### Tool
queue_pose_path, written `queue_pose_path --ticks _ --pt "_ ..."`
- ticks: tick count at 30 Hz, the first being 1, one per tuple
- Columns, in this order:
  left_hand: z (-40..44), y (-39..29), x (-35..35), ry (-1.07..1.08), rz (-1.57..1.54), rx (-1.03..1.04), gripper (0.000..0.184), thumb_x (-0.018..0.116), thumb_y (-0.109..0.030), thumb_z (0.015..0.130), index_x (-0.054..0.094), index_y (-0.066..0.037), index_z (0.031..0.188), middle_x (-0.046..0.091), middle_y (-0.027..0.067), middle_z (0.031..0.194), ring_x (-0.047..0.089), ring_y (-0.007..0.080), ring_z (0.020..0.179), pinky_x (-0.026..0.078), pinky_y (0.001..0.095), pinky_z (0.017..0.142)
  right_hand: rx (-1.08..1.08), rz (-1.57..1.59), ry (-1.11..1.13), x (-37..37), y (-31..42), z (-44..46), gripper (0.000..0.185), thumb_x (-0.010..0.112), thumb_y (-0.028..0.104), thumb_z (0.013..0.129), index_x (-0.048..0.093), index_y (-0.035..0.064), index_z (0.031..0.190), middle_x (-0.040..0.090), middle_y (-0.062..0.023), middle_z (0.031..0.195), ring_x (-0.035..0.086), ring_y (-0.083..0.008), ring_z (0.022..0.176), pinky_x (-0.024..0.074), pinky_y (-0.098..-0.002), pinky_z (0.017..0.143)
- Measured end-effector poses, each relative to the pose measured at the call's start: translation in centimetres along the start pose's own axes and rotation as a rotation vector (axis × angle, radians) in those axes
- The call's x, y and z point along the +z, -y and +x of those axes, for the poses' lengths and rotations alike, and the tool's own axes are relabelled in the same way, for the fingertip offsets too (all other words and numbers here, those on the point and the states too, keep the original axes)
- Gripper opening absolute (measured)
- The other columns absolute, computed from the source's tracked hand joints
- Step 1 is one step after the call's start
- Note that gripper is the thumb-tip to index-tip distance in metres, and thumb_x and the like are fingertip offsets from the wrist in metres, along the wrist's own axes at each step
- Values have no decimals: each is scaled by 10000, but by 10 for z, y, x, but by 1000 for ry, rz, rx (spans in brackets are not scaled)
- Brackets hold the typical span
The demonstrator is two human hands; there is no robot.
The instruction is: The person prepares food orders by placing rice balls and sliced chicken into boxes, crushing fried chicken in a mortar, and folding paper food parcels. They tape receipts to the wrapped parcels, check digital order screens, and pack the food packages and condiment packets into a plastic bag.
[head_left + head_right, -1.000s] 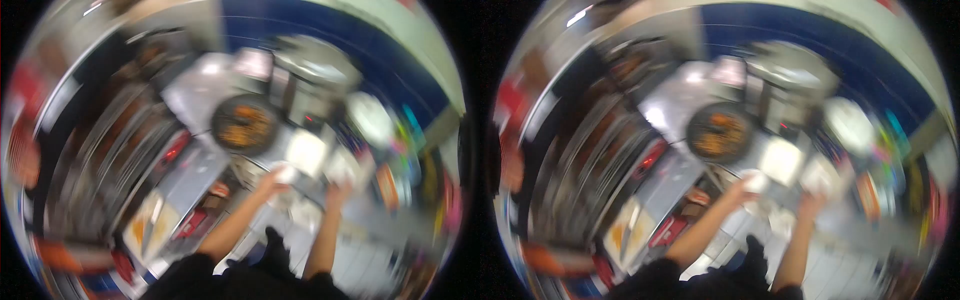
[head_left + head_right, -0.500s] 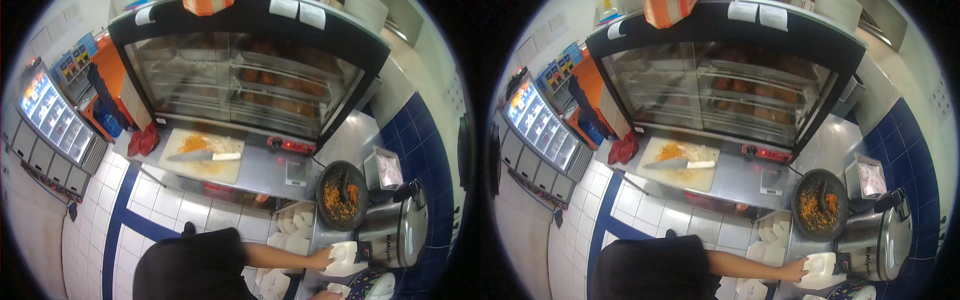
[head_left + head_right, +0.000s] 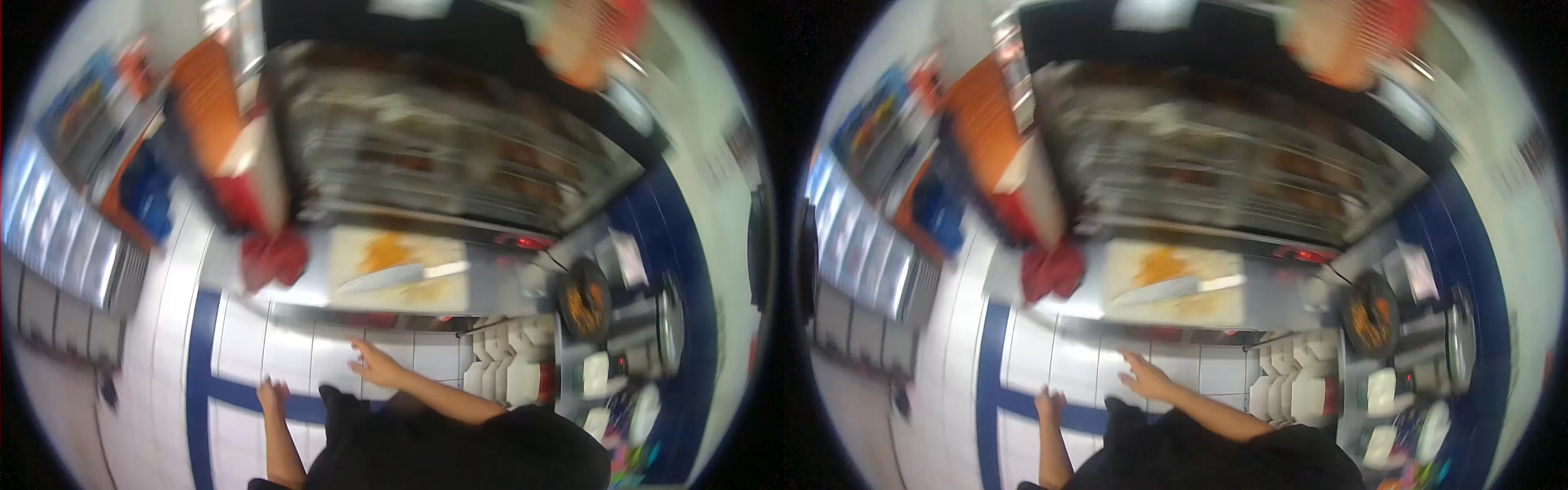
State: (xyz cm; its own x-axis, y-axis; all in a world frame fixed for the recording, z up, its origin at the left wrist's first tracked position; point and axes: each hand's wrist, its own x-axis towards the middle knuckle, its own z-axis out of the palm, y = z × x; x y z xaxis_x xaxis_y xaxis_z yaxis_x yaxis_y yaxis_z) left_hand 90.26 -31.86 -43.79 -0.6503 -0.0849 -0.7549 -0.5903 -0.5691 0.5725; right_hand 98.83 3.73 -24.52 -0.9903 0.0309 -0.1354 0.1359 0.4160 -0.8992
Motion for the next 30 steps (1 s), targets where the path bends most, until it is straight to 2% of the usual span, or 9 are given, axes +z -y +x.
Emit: queue_pose_path --ticks 1,3,5,14,17,20,22,27,30 --pt "-8 -2 -20 -80 -97 98 396 572 -299 1003 484 7 1239 576 136 1089 611 252 933 552 412 723 -105 -38 84 44 -35 24 638 683 255 951 400 88 1499 530 -199 1374 602 -265 1129 523 -380 917" --pt "-65 -19 -34 -118 -45 196 468 582 -303 1013 443 -16 1357 599 146 1085 647 239 935 570 378 755 248 -172 373 91 -44 76 623 685 263 949 417 71 1478 568 -205 1311 618 -279 1086 521 -372 918" --pt "-93 -9 -50 -309 -115 137 458 564 -305 1023 443 -9 1351 598 163 1101 674 258 892 587 370 750 -24 -271 218 147 -84 122 554 669 232 943 465 26 1415 614 -202 1277 625 -331 1138 491 -428 987" --pt "-234 373 -174 -1156 -726 -506 421 553 -302 1020 455 -4 1302 585 186 1051 632 306 883 574 422 776 -241 -647 -425 244 -187 386 346 452 231 1046 630 -57 1117 654 -252 1084 609 -430 1077 477 -481 932" --pt "-292 428 -135 -1155 -588 -823 422 553 -304 1022 468 2 1301 594 193 1055 647 311 838 568 415 700 182 -686 -659 196 -259 449 401 484 303 1027 636 -52 1139 661 -263 1144 623 -426 1102 480 -478 968" --pt "-274 438 -105 -1050 -447 -1120 419 557 -304 1021 485 7 1292 605 186 1076 666 304 867 571 413 702 244 -1246 -691 144 -294 472 407 525 313 1010 639 -42 1174 659 -259 1179 623 -404 1142 476 -465 1000" --pt "-248 474 -118 -941 -473 -1061 427 569 -313 1018 506 8 1293 616 173 1114 678 290 907 574 406 705 27 -1147 -492 116 -307 511 430 553 341 995 639 -22 1208 640 -263 1227 594 -425 1178 449 -482 1026" --pt "-27 311 -131 -698 -147 -511 444 541 -327 1047 535 7 1340 634 147 1200 651 224 998 545 343 857 -546 -1116 153 215 -250 543 539 595 413 971 609 11 1330 531 -271 1418 458 -427 1350 344 -499 1127" --pt "51 176 -106 -618 -189 -206 517 512 -396 1060 486 7 1383 610 179 1242 649 255 1073 518 374 937 -595 -971 -117 222 -264 526 579 580 422 986 568 -17 1363 537 -294 1398 452 -418 1365 344 -478 1137"
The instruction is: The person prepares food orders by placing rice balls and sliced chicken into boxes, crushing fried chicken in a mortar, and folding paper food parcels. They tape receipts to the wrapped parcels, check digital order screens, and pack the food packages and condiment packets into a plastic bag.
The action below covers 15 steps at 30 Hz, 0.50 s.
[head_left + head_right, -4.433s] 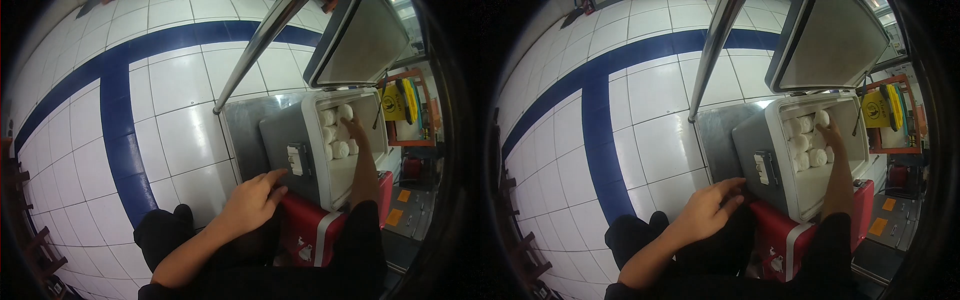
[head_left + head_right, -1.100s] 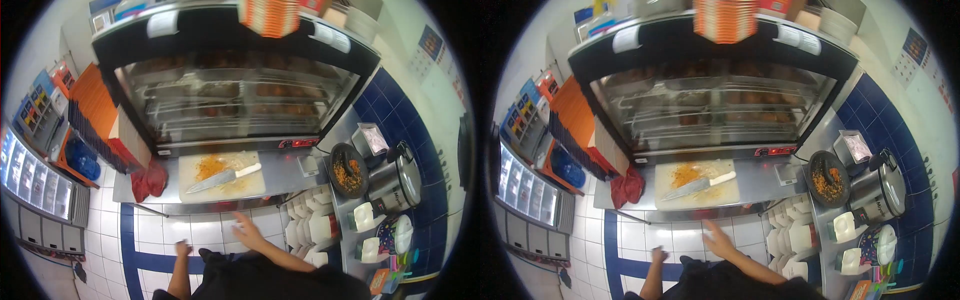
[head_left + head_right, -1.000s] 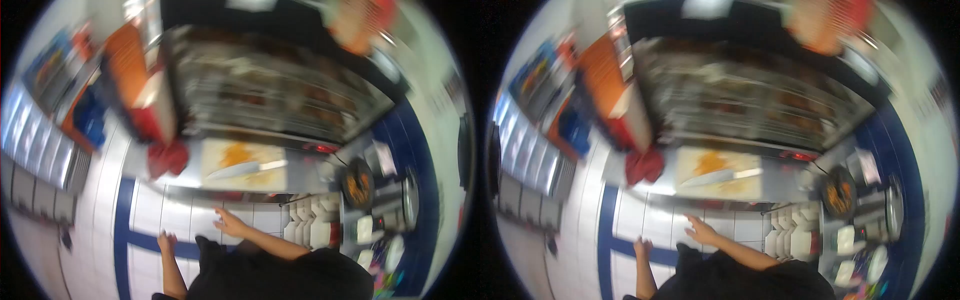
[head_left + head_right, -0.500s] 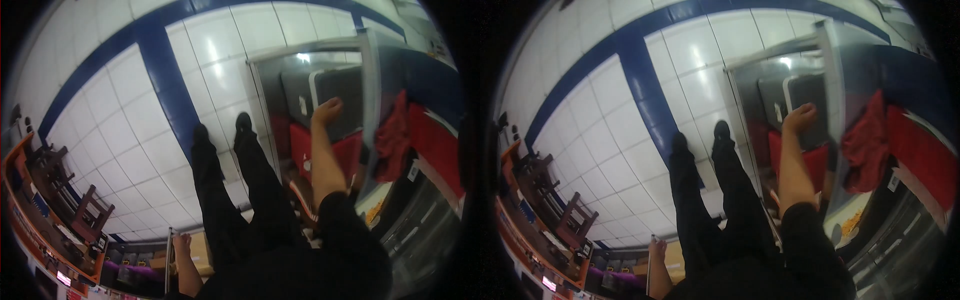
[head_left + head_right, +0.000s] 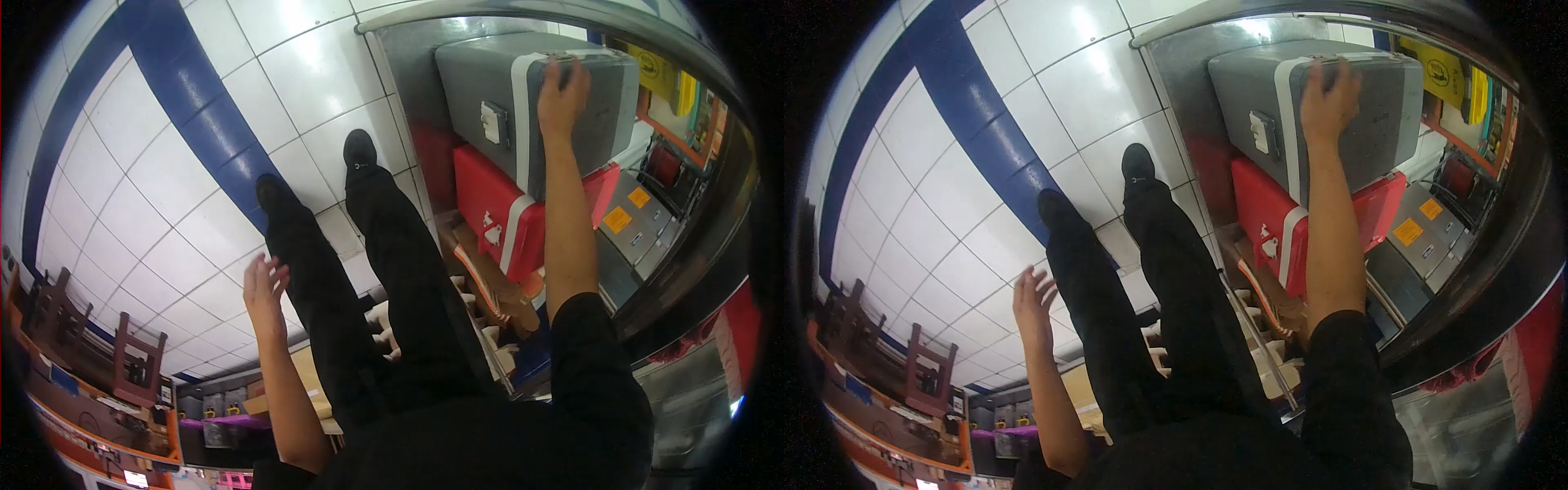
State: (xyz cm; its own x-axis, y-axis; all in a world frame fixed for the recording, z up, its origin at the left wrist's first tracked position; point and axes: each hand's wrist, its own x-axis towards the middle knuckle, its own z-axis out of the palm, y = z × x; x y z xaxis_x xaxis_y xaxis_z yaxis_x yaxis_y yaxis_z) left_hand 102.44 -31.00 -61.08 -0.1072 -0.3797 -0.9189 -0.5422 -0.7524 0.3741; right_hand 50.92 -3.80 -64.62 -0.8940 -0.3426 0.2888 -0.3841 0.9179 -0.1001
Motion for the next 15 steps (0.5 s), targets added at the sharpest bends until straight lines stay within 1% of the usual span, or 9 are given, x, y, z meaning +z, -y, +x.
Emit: queue_pose_path --ticks 2,4,6,7,8,9,10,12,15 --pt "-10 -49 28 46 -100 89 497 508 -343 1063 485 34 1385 616 172 1218 652 219 1021 528 353 914 421 65 -135 -20 -31 -29 665 574 460 987 507 -55 1401 494 -326 1428 428 -417 1393 347 -482 1142" --pt "-21 -64 42 84 -107 100 476 524 -333 1060 497 28 1370 625 169 1204 659 212 1001 537 345 894 911 57 -67 -34 -95 -79 795 606 542 947 481 -102 1397 440 -331 1478 421 -416 1402 362 -484 1136" --pt "-24 -57 47 119 -33 48 433 545 -319 1054 528 -4 1350 645 153 1172 671 200 970 550 322 850 1012 -13 68 -56 -123 -109 955 713 593 861 423 -109 1438 431 -274 1515 451 -384 1382 377 -459 1129" --pt "-18 -40 42 153 34 8 405 549 -317 1053 552 -22 1331 657 138 1148 674 190 952 554 312 827 1020 7 66 -56 -121 -108 955 713 593 861 423 -109 1438 431 -274 1515 451 -384 1382 377 -459 1129" --pt "-14 -20 38 173 76 -55 440 562 -381 1039 556 -43 1320 654 124 1154 670 186 963 542 313 825 1063 238 -6 -56 -119 -105 1025 771 595 808 395 -102 1459 452 -242 1507 461 -364 1373 376 -446 1128" --pt "-8 1 31 188 138 -125 436 579 -390 1030 573 -52 1306 661 110 1142 674 180 950 542 306 817 1102 461 -72 -57 -118 -109 1103 828 596 754 367 -95 1479 472 -211 1499 470 -344 1364 375 -434 1126" --pt "-2 23 20 194 210 -182 447 584 -395 1027 575 -46 1307 666 107 1132 675 175 942 540 301 811 1114 470 -67 -57 -123 -113 1103 828 596 754 367 -95 1479 472 -211 1499 470 -344 1364 375 -434 1126" --pt "6 71 -6 162 315 -234 436 579 -369 1029 573 -36 1310 674 105 1112 680 177 912 533 294 773 1183 584 -4 -58 -139 -109 1185 882 559 711 291 -69 1524 449 -177 1515 461 -320 1362 363 -425 1130" --pt "7 111 -34 107 369 -315 441 588 -365 1022 575 -29 1307 677 109 1103 680 179 877 529 294 746 1249 435 -31 -62 -125 -113 1207 890 558 699 266 -38 1545 400 -179 1551 437 -328 1380 348 -440 1144"
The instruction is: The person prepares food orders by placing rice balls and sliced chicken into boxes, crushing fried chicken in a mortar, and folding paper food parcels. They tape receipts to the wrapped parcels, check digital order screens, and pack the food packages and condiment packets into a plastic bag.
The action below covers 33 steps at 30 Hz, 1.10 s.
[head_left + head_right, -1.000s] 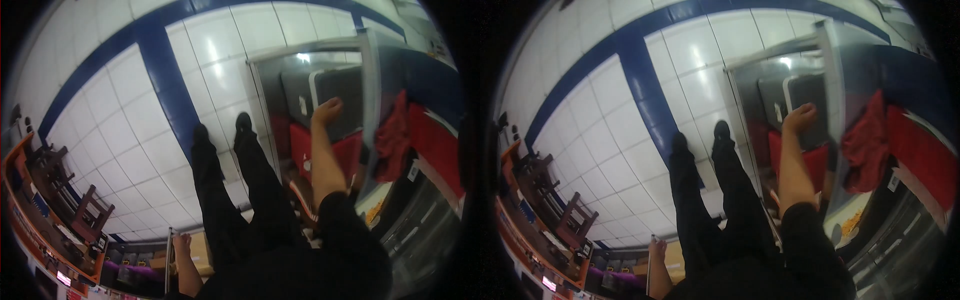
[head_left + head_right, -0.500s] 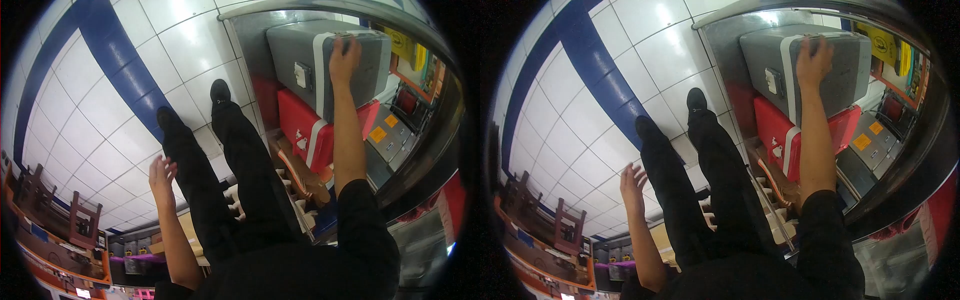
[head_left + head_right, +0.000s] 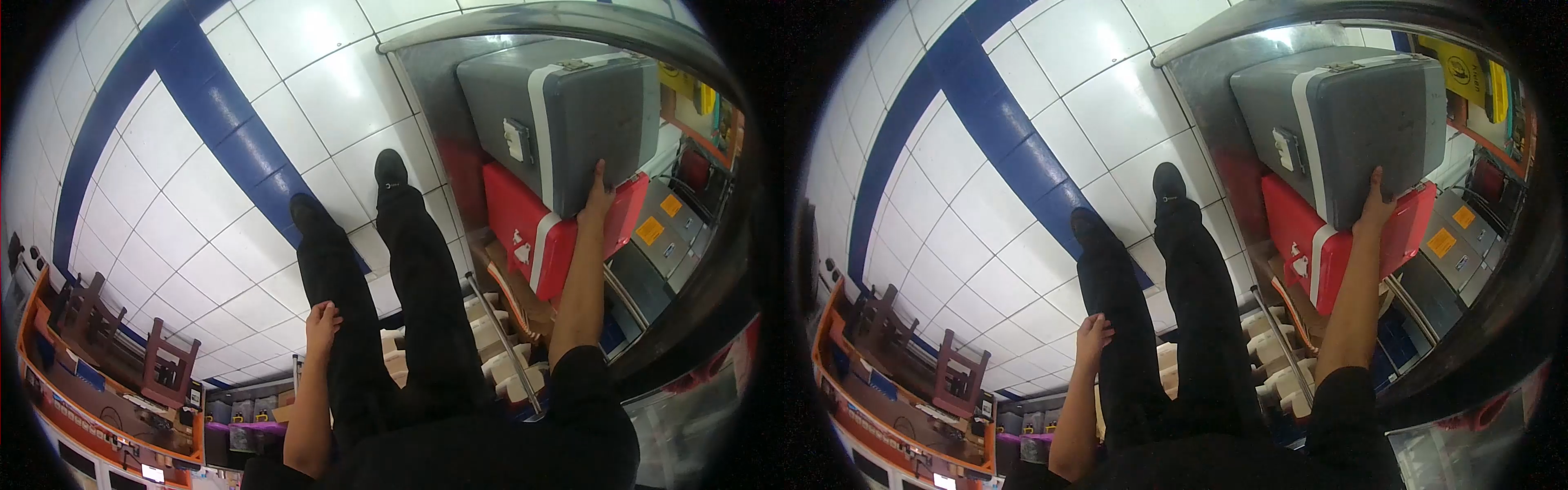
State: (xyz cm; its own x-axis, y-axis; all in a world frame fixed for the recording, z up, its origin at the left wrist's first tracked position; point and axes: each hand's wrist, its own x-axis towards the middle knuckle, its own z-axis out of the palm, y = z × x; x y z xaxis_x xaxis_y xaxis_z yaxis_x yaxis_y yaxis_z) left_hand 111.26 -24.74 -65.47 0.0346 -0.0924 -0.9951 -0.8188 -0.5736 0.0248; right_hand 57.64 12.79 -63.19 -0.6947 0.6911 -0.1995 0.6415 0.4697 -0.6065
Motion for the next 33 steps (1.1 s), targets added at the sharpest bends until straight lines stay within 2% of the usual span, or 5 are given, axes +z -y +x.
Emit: queue_pose_path --ticks 10,14,21,27,33 --pt "-6 -31 8 -49 24 24 372 584 -327 1025 608 -29 1245 680 87 1074 670 150 859 521 280 737 -58 96 78 -17 8 -13 1124 889 486 728 291 18 1557 408 -191 1543 446 -331 1373 347 -436 1142" --pt "-25 -67 25 -57 -106 76 357 573 -314 1036 601 -30 1251 674 92 1100 669 153 869 533 296 760 36 342 42 -77 60 -13 631 684 376 928 504 25 1420 486 -208 1455 517 -345 1291 432 -446 1065" --pt "-15 -31 39 43 -72 46 359 578 -316 1035 596 -39 1263 672 99 1116 671 162 880 535 289 757 -817 835 -198 -61 192 -154 452 466 307 1006 509 8 1343 522 -209 1353 545 -350 1246 509 -525 1032" --pt "-14 -9 27 6 -150 -16 361 591 -315 1031 594 -37 1261 671 100 1118 674 165 879 541 299 750 -165 473 437 66 68 2 502 591 220 976 447 27 1416 540 -189 1307 573 -350 1200 572 -412 899" --pt "0 12 -30 -184 -230 3 383 560 -328 1043 580 -38 1293 673 106 1108 671 164 898 547 307 770 -151 -238 505 128 -10 55 521 629 232 962 470 42 1420 565 -160 1312 586 -297 1172 552 -398 904"
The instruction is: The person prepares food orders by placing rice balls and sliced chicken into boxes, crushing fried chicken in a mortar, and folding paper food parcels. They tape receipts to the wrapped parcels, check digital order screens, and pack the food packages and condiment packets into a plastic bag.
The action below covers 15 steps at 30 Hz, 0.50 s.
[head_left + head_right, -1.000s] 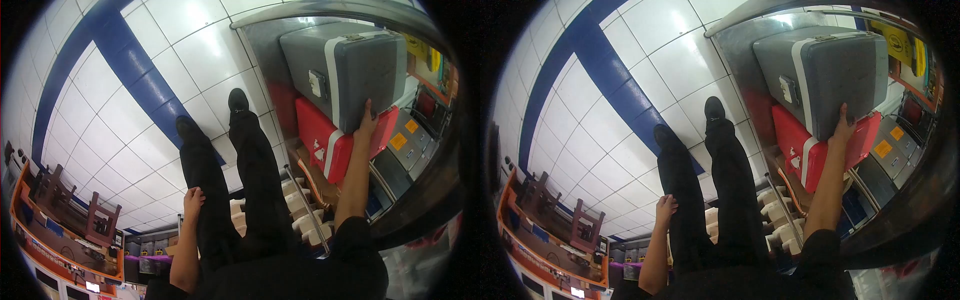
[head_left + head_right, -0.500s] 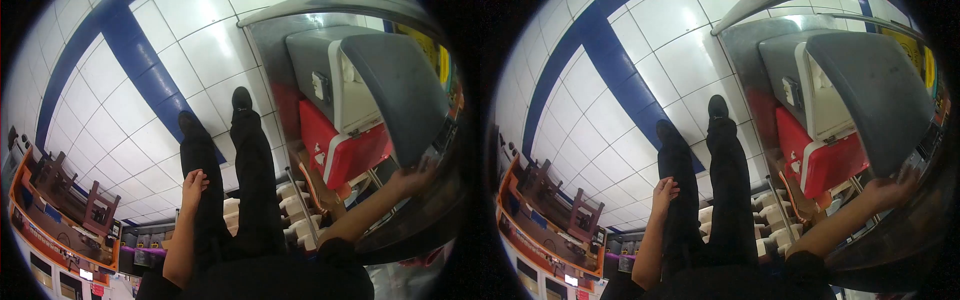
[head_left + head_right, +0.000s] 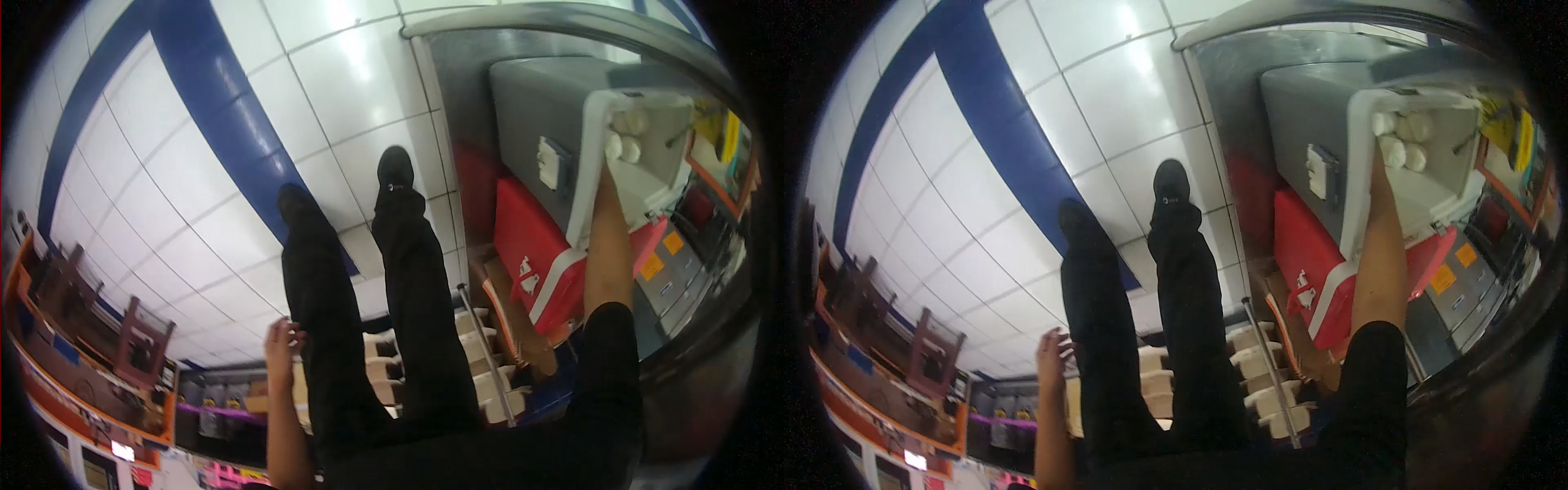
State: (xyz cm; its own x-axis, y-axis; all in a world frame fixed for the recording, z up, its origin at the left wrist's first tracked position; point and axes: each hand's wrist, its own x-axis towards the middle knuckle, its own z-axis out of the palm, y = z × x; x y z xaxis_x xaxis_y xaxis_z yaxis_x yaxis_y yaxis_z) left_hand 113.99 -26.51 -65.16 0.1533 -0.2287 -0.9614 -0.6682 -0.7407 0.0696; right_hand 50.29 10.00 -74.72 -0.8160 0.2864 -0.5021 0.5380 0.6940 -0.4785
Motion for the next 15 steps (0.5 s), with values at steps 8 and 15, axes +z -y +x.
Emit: queue_pose_path --ticks 8,15 --pt "20 90 -64 -162 212 -187 329 576 -311 1027 615 -49 1223 680 67 1024 657 144 858 510 277 688 -100 56 -2 30 -6 38 506 640 286 964 498 78 1404 583 -130 1317 613 -265 1091 549 -388 859" --pt "-17 -41 -12 -40 281 157 364 555 -275 1043 584 -11 1292 667 117 1129 667 182 947 532 312 830 -140 304 -91 7 22 10 495 649 334 966 523 110 1389 599 -104 1322 635 -237 1021 546 -379 819"
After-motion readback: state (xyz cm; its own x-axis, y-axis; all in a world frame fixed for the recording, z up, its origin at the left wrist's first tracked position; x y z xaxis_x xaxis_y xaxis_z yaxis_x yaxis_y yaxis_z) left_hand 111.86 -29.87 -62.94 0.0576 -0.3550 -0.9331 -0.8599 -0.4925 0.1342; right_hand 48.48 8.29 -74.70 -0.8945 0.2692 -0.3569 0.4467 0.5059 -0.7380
